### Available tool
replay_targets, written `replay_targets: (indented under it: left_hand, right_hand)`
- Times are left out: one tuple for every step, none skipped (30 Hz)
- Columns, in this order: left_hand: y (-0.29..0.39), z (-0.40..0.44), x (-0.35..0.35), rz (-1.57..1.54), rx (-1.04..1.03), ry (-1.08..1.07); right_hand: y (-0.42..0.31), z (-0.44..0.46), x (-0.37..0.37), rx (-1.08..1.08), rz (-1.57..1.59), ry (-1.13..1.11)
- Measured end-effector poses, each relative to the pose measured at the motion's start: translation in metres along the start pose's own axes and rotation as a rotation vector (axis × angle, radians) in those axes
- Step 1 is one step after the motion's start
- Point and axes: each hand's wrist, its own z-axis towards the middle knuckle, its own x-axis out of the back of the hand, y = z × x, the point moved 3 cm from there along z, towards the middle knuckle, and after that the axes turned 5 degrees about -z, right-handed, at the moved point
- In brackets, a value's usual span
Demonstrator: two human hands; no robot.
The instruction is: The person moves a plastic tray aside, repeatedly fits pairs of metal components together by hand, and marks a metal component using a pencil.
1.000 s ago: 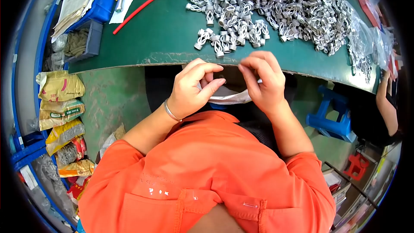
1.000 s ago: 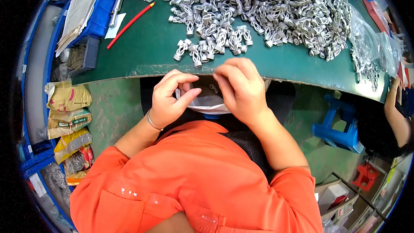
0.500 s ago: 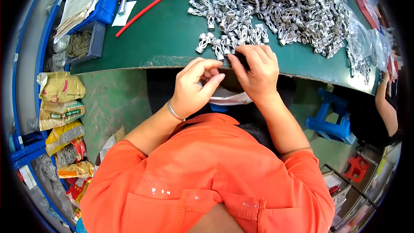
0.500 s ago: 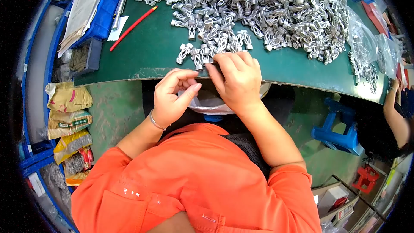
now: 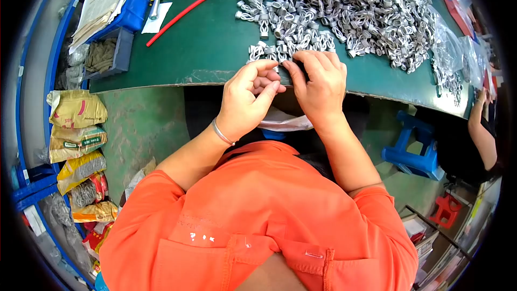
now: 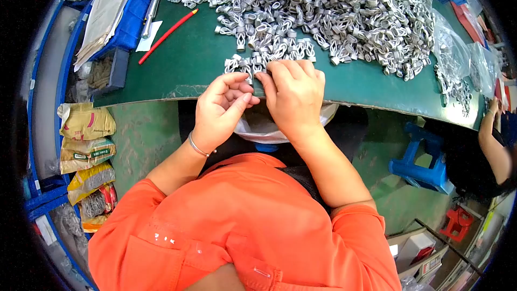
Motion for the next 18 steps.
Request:
replay_targets:
  left_hand:
    - [-0.001, 0.0, 0.002, 0.015, 0.01, 0.005]
    - [0.0, -0.001, 0.002, 0.017, 0.007, 0.008]
    - [0.002, -0.001, 0.001, 0.03, 0.008, 0.003]
    - [0.005, 0.0, 0.001, 0.044, 0.007, -0.004]
    - [0.007, 0.0, 0.001, 0.046, -0.001, -0.005]
    - [0.009, 0.001, 0.0, 0.054, 0.022, -0.014]
    - [0.011, 0.003, 0.0, 0.061, 0.042, -0.022]
    - [0.009, 0.004, 0.001, 0.069, 0.054, -0.039]
    - [0.011, 0.005, 0.002, 0.069, 0.046, -0.04]
    - [0.012, 0.005, 0.002, 0.061, 0.064, -0.045]
    - [0.013, 0.006, 0.002, 0.053, 0.084, -0.05]
    - [0.014, 0.006, 0.003, 0.069, 0.093, -0.053]
    - [0.014, 0.006, 0.002, 0.068, 0.095, -0.055]
    - [0.013, 0.007, 0.003, 0.041, 0.108, -0.045]
    - [0.012, 0.008, 0.003, 0.015, 0.121, -0.035]
    - [0.012, 0.009, 0.002, 0.013, 0.122, -0.037]
    - [0.011, 0.01, 0.002, 0.008, 0.134, -0.035]
    - [0.011, 0.01, 0.003, 0.004, 0.145, -0.032]
  right_hand:
    - [0.001, 0.0, 0.0, 0.003, 0.003, 0.002]
    - [0.003, -0.001, 0.0, 0.005, 0.017, -0.014]
    - [0.004, -0.001, 0.0, 0.008, 0.03, -0.029]
    - [0.005, -0.001, 0.0, -0.001, 0.071, -0.021]
    - [0.006, -0.002, 0.0, 0.002, 0.07, -0.014]
    - [0.007, -0.002, 0.0, 0.007, 0.087, -0.021]
    - [0.007, -0.002, 0.001, 0.013, 0.102, -0.027]
    - [0.006, -0.001, 0.005, 0.023, 0.113, -0.007]
    - [0.006, -0.003, 0.007, 0.028, 0.111, -0.002]
    - [0.009, -0.007, 0.007, -0.078, 0.229, -0.009]
    - [0.013, -0.012, 0.006, -0.186, 0.348, -0.018]
    - [0.015, -0.016, 0.006, -0.263, 0.451, -0.009]
    - [0.018, -0.02, 0.006, -0.356, 0.565, -0.033]
    - [0.019, -0.023, 0.008, -0.443, 0.714, -0.067]
    - [0.017, -0.023, 0.011, -0.529, 0.864, -0.1]
    - [0.017, -0.023, 0.014, -0.531, 0.862, -0.1]
    - [0.017, -0.024, 0.014, -0.582, 0.971, -0.129]
    - [0.017, -0.024, 0.015, -0.632, 1.081, -0.157]
